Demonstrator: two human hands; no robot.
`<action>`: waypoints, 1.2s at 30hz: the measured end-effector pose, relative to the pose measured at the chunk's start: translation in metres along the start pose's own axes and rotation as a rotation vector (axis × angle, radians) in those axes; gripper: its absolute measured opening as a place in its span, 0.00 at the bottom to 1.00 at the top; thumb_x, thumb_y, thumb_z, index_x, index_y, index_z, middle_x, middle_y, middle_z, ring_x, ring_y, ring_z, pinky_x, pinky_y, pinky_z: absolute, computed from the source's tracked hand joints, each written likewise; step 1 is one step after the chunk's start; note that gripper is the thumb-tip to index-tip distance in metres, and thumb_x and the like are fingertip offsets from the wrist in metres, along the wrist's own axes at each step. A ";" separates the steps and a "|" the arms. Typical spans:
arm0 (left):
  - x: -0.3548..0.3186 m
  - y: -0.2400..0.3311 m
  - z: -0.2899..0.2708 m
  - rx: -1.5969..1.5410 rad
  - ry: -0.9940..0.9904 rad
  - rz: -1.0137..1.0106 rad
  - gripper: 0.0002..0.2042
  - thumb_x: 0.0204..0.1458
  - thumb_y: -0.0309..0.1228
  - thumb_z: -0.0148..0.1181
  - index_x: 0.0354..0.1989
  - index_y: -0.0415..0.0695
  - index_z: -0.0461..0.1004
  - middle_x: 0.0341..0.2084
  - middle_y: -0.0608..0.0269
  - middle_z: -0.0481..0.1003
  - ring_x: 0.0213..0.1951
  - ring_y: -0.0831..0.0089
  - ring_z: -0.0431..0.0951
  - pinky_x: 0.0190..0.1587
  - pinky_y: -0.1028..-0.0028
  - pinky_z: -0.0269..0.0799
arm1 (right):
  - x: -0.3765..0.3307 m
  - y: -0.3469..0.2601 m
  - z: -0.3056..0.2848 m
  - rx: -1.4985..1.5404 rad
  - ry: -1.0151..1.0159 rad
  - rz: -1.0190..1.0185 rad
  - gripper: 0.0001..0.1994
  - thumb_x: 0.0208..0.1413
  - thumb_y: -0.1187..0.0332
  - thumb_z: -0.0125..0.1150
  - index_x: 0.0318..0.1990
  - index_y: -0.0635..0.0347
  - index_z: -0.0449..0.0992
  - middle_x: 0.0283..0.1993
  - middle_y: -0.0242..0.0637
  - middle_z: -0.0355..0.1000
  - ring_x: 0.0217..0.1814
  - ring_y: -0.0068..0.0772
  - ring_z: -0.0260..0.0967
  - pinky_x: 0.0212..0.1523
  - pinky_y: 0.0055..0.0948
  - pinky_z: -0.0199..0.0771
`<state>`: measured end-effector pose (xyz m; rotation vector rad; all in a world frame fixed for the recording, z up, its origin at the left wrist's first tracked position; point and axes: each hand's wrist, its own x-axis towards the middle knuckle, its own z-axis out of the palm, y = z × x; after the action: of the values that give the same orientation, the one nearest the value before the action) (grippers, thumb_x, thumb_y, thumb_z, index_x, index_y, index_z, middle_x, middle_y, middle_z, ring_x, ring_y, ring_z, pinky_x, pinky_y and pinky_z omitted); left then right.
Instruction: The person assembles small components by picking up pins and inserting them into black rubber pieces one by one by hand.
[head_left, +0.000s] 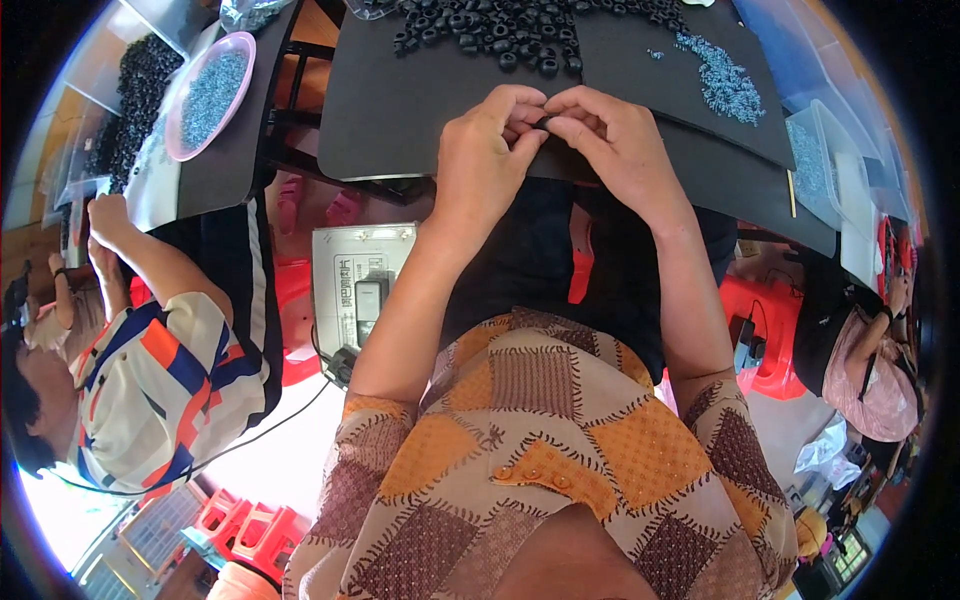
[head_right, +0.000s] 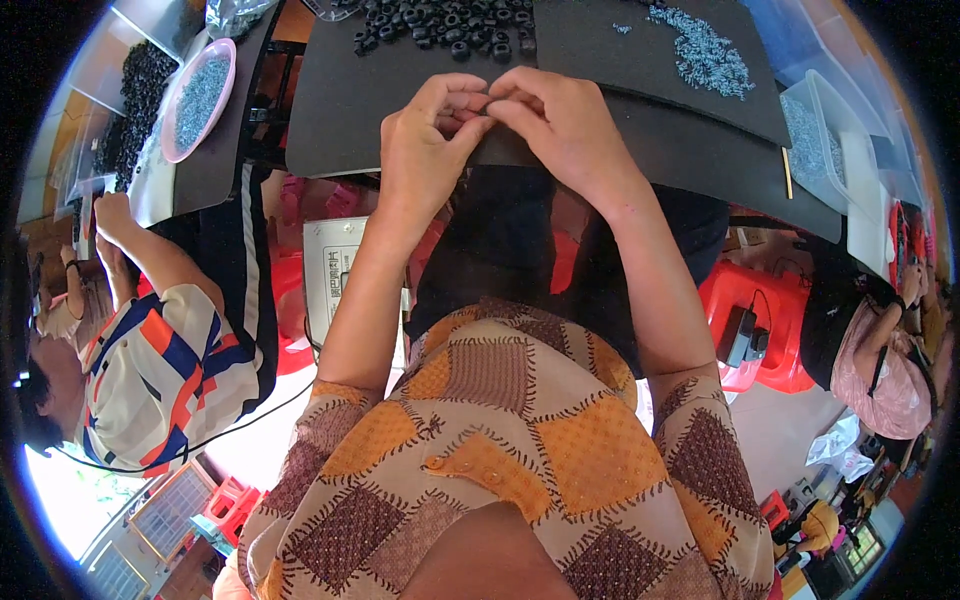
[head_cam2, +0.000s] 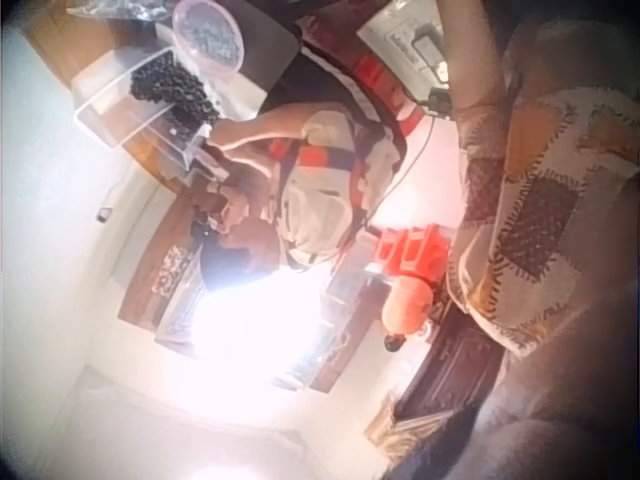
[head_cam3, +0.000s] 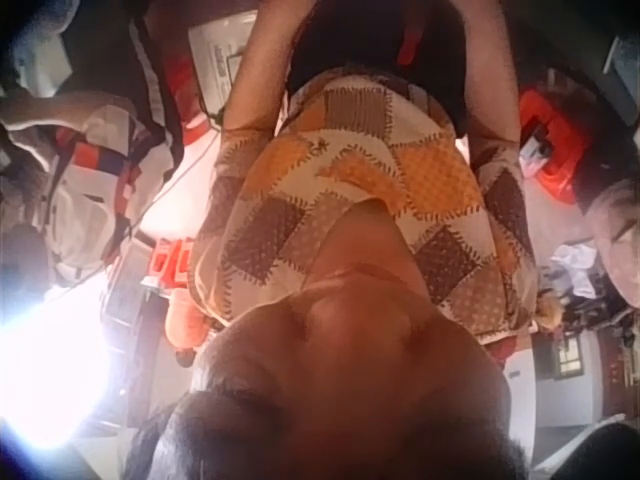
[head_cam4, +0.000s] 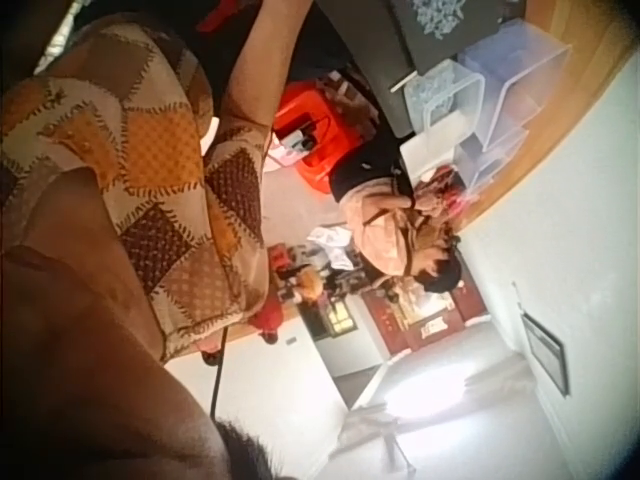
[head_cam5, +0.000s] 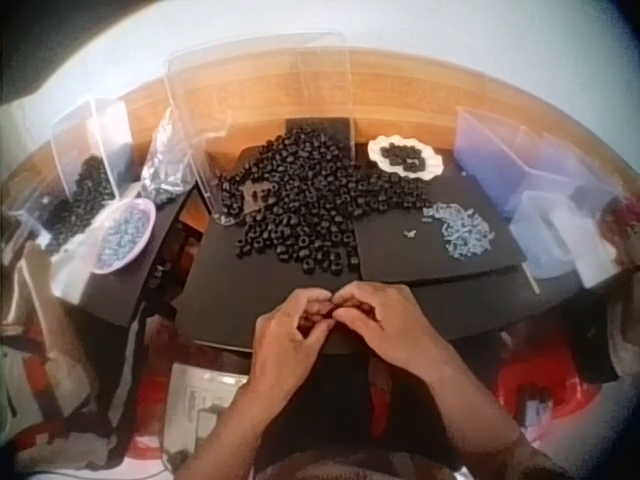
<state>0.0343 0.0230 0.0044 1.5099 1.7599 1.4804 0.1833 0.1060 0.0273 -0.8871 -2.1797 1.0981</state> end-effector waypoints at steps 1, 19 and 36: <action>0.002 0.002 0.000 0.012 -0.005 -0.022 0.13 0.48 0.20 0.66 0.44 0.38 0.77 0.35 0.56 0.82 0.35 0.71 0.83 0.41 0.73 0.78 | 0.001 -0.001 0.001 0.007 -0.009 -0.004 0.06 0.54 0.71 0.63 0.36 0.64 0.79 0.33 0.42 0.79 0.34 0.34 0.79 0.38 0.29 0.76; 0.003 -0.002 0.007 0.196 -0.053 0.090 0.15 0.47 0.24 0.68 0.45 0.44 0.77 0.33 0.59 0.80 0.38 0.64 0.80 0.43 0.68 0.76 | 0.000 0.012 -0.001 0.099 0.012 0.068 0.06 0.55 0.71 0.64 0.36 0.64 0.77 0.29 0.35 0.78 0.31 0.23 0.76 0.36 0.25 0.74; 0.005 -0.006 0.008 0.263 -0.063 0.200 0.18 0.48 0.24 0.67 0.50 0.48 0.75 0.33 0.63 0.80 0.41 0.62 0.76 0.46 0.65 0.72 | 0.003 0.023 -0.007 0.236 -0.046 0.112 0.04 0.56 0.72 0.63 0.35 0.65 0.77 0.29 0.31 0.77 0.33 0.18 0.74 0.36 0.22 0.73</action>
<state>0.0362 0.0314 -0.0018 1.8909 1.8697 1.3124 0.1934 0.1213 0.0124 -0.8928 -2.0034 1.4092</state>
